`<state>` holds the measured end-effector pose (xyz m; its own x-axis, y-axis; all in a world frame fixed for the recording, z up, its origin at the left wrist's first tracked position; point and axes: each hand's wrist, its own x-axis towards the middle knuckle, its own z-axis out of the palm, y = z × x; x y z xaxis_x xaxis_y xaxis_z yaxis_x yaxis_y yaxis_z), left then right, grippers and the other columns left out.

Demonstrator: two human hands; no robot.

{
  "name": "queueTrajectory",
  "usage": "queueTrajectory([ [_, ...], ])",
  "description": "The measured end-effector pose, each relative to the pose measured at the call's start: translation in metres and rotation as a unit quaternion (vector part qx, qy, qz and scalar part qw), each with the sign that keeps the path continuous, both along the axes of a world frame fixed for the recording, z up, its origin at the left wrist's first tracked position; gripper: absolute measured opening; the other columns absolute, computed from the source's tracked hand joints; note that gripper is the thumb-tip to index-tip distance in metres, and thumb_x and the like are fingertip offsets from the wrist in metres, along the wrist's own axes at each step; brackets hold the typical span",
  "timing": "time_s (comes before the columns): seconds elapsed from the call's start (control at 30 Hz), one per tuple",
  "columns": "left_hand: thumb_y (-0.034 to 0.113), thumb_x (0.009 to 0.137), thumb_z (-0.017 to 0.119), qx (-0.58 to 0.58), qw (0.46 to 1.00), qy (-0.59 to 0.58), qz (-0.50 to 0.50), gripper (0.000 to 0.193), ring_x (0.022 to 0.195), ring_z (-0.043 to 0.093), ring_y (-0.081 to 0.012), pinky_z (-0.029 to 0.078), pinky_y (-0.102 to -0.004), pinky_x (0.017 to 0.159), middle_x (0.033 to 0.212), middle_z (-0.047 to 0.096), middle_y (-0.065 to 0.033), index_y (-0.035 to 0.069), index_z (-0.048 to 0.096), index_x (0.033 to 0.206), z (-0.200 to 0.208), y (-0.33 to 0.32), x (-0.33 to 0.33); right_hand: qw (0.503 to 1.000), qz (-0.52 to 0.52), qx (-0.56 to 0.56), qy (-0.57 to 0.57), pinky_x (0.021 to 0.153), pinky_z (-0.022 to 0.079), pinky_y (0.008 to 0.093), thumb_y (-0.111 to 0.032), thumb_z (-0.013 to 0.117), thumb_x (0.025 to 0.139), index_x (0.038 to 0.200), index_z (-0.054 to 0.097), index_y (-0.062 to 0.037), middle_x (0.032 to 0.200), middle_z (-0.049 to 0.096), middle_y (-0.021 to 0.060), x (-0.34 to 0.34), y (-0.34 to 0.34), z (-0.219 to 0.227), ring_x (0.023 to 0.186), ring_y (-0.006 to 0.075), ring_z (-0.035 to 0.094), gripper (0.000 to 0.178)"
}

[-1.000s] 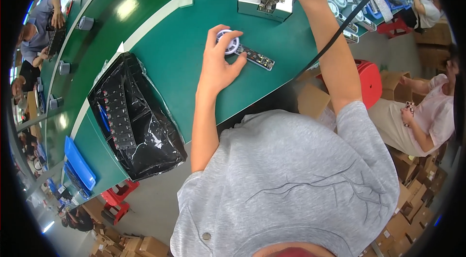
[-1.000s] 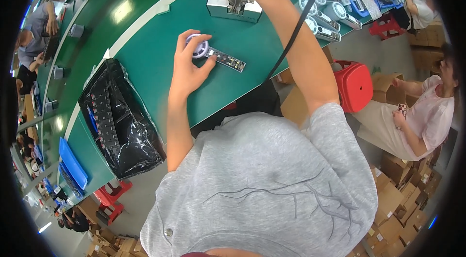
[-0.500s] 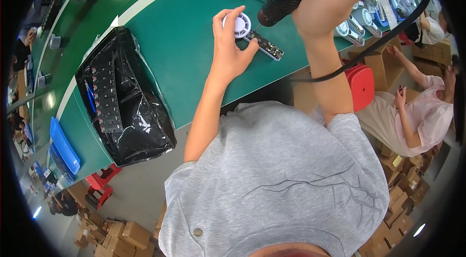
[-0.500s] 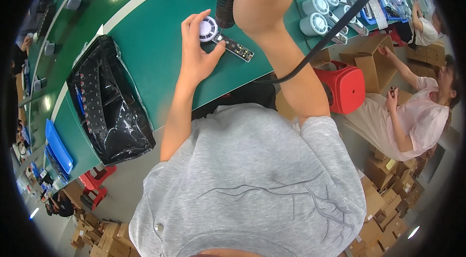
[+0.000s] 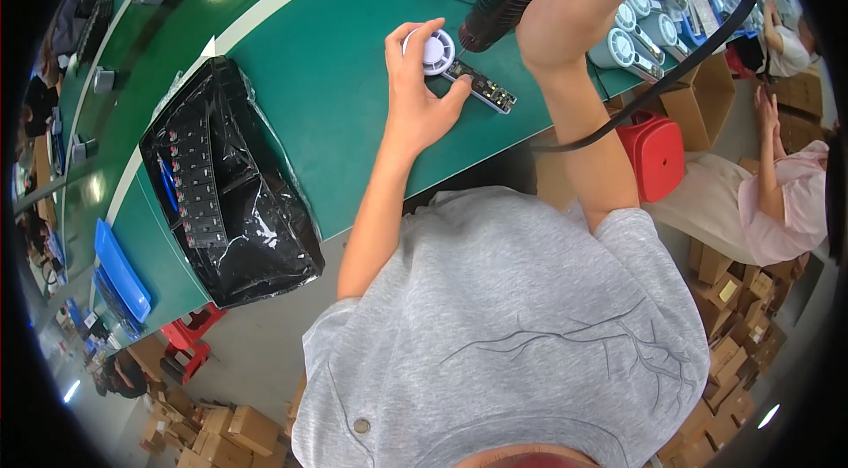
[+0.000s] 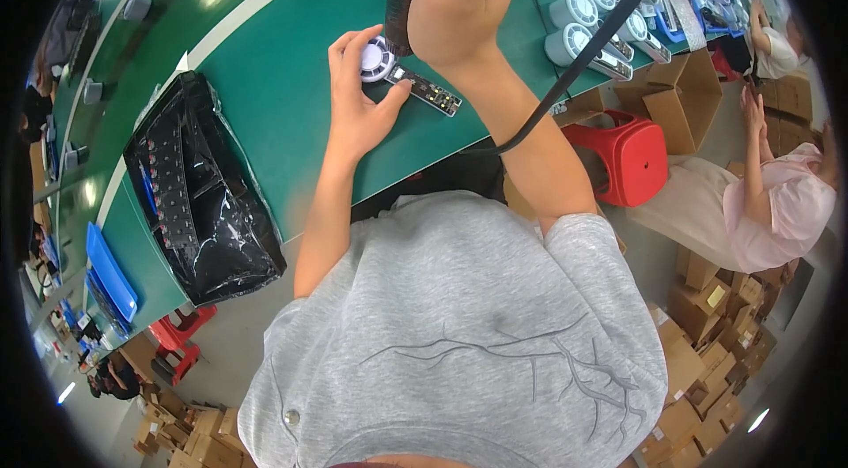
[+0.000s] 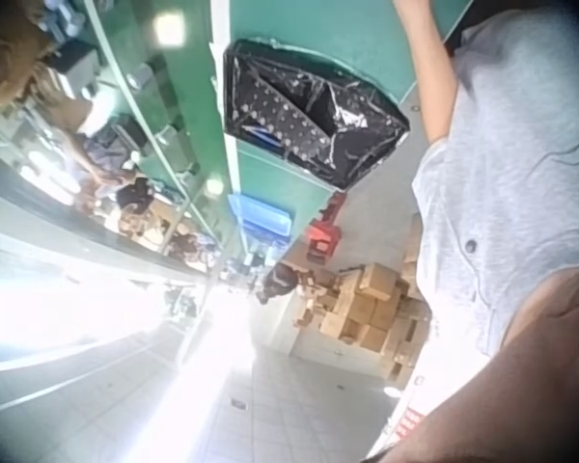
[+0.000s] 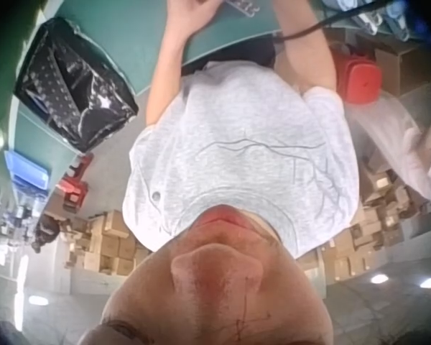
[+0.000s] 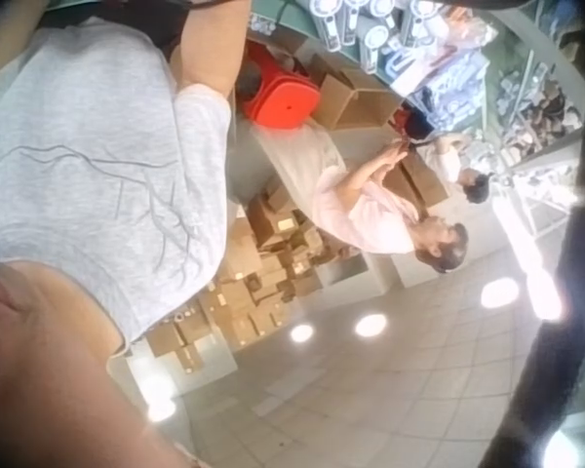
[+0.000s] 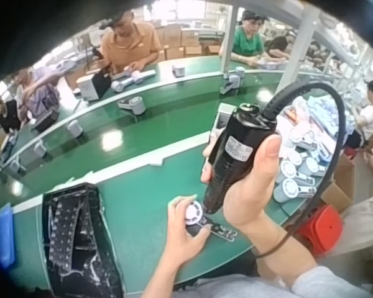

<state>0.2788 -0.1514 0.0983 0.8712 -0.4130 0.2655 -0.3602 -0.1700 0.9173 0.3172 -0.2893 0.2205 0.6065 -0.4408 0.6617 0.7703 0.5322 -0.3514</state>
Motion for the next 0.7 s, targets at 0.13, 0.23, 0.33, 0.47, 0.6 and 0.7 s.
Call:
queueTrajectory([
  [0.13,0.001,0.077,0.084,0.011,0.999,-0.018,0.038,0.066,0.121,0.058,-0.0332,0.051,-0.0421,0.104,0.135,0.047,-0.0177,0.006,0.06,0.138,0.002,-0.008,-0.002,1.0,0.001,-0.003,-0.022,0.056,0.05,0.0274,-0.079,0.031,0.106,0.111,0.062,-0.0013,0.083,0.068,0.0097,0.004,-0.004,-0.005,0.061,0.0157,0.063,0.084],
  [0.23,0.001,0.077,0.084,0.003,0.999,-0.012,0.052,0.065,0.12,0.059,-0.0326,0.051,-0.0418,0.103,0.134,0.048,-0.0171,0.006,0.06,0.137,0.003,-0.01,-0.004,0.994,0.084,0.074,0.008,0.057,0.051,0.0274,-0.08,0.032,0.105,0.113,0.061,-0.0011,0.083,0.068,0.01,0.006,-0.006,-0.008,0.062,0.0157,0.064,0.085],
  [0.33,0.001,0.077,0.085,0.005,0.998,-0.009,0.056,0.064,0.12,0.059,-0.032,0.052,-0.0416,0.103,0.133,0.047,-0.017,0.005,0.06,0.136,0.004,-0.012,-0.004,0.999,0.017,-0.016,-0.036,0.056,0.051,0.0274,-0.081,0.032,0.104,0.111,0.062,-0.0012,0.083,0.069,0.0102,0.005,-0.008,-0.007,0.062,0.0159,0.064,0.085],
  [0.47,0.001,0.077,0.085,0.004,0.998,-0.001,0.057,0.064,0.12,0.059,-0.0315,0.052,-0.0412,0.103,0.132,0.048,-0.0168,0.005,0.06,0.136,0.004,-0.012,-0.003,0.999,-0.011,-0.032,-0.01,0.056,0.051,0.0275,-0.081,0.031,0.104,0.109,0.063,-0.0012,0.083,0.069,0.0101,0.001,-0.009,-0.003,0.062,0.0162,0.064,0.086],
  [0.6,0.001,0.076,0.086,0.004,0.999,-0.019,0.051,0.065,0.12,0.058,-0.0315,0.052,-0.0415,0.103,0.132,0.048,-0.0165,0.005,0.06,0.136,0.003,-0.011,-0.003,1.0,0.014,0.011,0.012,0.056,0.051,0.0278,-0.081,0.031,0.104,0.109,0.063,-0.0012,0.083,0.068,0.0099,0.0,-0.005,-0.001,0.062,0.0164,0.064,0.086],
  [0.7,0.002,0.076,0.087,0.004,0.999,-0.014,0.049,0.066,0.121,0.058,-0.0321,0.051,-0.042,0.104,0.133,0.048,-0.0166,0.006,0.061,0.136,0.002,-0.01,-0.003,1.0,0.021,0.02,0.01,0.056,0.052,0.0284,-0.081,0.031,0.104,0.11,0.061,-0.0017,0.083,0.068,0.0107,-0.004,-0.002,0.004,0.061,0.0175,0.064,0.085],
])
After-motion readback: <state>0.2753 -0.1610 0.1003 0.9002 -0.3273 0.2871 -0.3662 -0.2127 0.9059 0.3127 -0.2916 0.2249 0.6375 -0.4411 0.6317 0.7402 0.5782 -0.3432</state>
